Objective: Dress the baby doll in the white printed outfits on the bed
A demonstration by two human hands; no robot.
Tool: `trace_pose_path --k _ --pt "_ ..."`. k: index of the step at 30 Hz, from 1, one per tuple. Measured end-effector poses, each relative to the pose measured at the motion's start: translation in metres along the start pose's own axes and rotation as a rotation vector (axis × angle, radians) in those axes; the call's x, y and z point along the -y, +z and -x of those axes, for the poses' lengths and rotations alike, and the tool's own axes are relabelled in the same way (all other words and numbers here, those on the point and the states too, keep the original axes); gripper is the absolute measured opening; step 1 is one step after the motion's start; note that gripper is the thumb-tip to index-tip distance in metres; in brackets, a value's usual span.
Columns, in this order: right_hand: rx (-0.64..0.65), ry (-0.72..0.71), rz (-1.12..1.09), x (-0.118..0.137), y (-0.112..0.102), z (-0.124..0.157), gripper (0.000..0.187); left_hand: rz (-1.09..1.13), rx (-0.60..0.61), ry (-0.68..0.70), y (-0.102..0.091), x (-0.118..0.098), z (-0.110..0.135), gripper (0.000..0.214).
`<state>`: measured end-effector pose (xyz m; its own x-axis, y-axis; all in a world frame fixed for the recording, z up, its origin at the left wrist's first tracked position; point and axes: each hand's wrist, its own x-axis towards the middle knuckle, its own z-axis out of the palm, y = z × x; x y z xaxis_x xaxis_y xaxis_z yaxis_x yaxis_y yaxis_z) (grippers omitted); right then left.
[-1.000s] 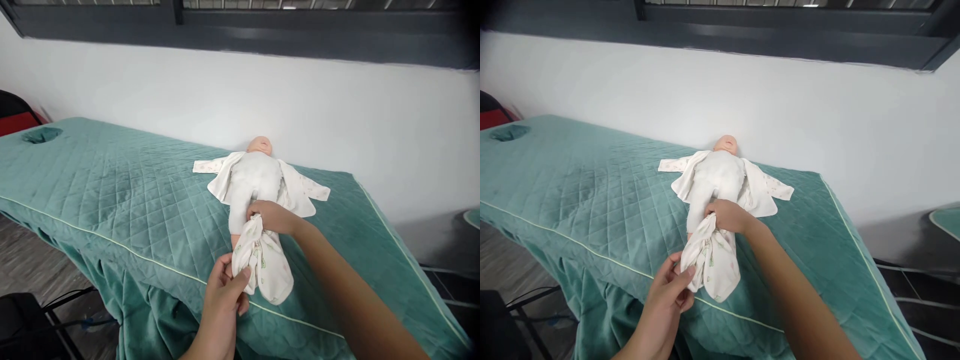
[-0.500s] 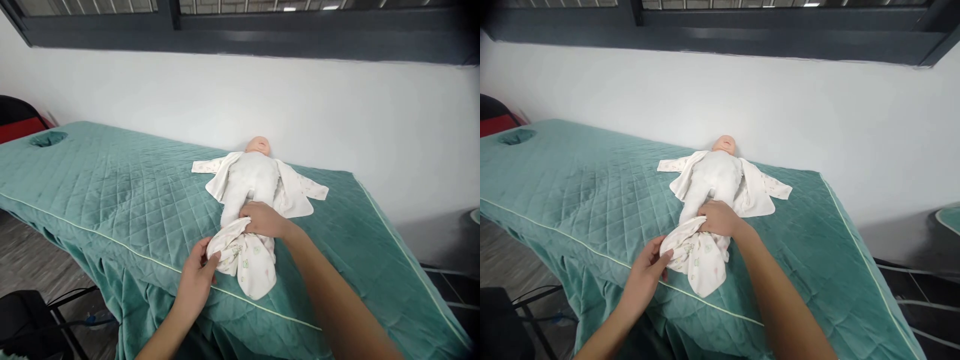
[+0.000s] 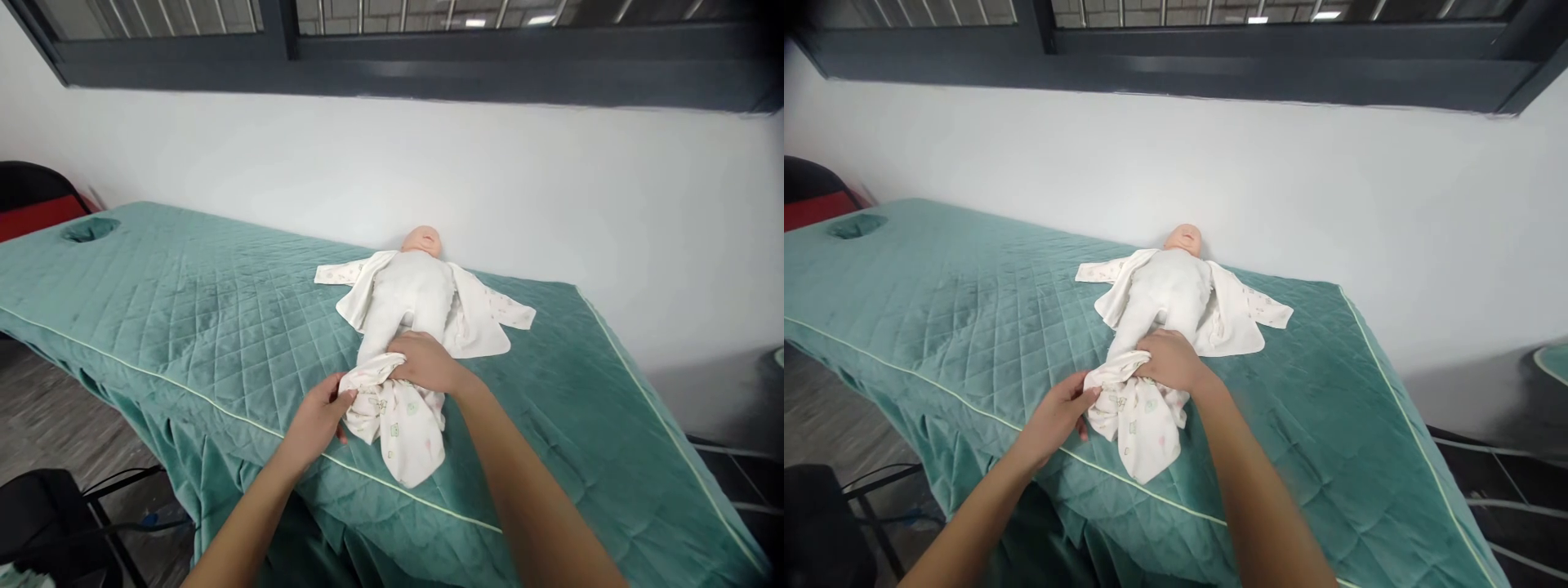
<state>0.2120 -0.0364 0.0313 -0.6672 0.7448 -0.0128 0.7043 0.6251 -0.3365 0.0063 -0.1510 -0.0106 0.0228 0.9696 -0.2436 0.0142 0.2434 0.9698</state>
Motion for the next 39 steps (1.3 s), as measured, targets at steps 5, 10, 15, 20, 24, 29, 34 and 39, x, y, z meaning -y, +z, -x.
trace_pose_path --k 5,10,15,20,24,29,34,39 --pt "-0.057 0.047 0.024 0.001 0.005 0.001 0.016 -0.158 -0.003 0.077 -0.001 0.005 -0.015 0.037" --pt "-0.074 0.067 -0.008 0.002 0.004 0.002 0.016 -0.136 -0.106 0.235 0.002 0.014 -0.032 0.034" --pt "-0.104 0.062 -0.111 0.0 0.005 0.003 0.023 -0.09 -0.2 0.348 0.009 0.006 -0.052 0.034" --pt "-0.186 0.061 -0.288 -0.001 0.005 0.007 0.033 -0.016 -0.307 0.403 0.021 -0.009 -0.075 0.034" --pt "-0.15 0.06 -0.42 -0.001 -0.002 0.013 0.034 -0.017 -0.368 0.457 0.026 -0.021 -0.095 0.034" --pt "-0.102 0.082 -0.514 -0.002 -0.009 0.018 0.034 -0.191 -0.344 0.526 0.025 -0.032 -0.118 0.03" --pt "-0.09 0.119 -0.514 -0.001 -0.007 0.016 0.034 -0.227 -0.353 0.588 0.024 -0.033 -0.126 0.04" --pt "-0.135 0.082 -0.514 -0.002 -0.003 0.015 0.029 -0.188 -0.322 0.468 0.023 -0.026 -0.106 0.04"
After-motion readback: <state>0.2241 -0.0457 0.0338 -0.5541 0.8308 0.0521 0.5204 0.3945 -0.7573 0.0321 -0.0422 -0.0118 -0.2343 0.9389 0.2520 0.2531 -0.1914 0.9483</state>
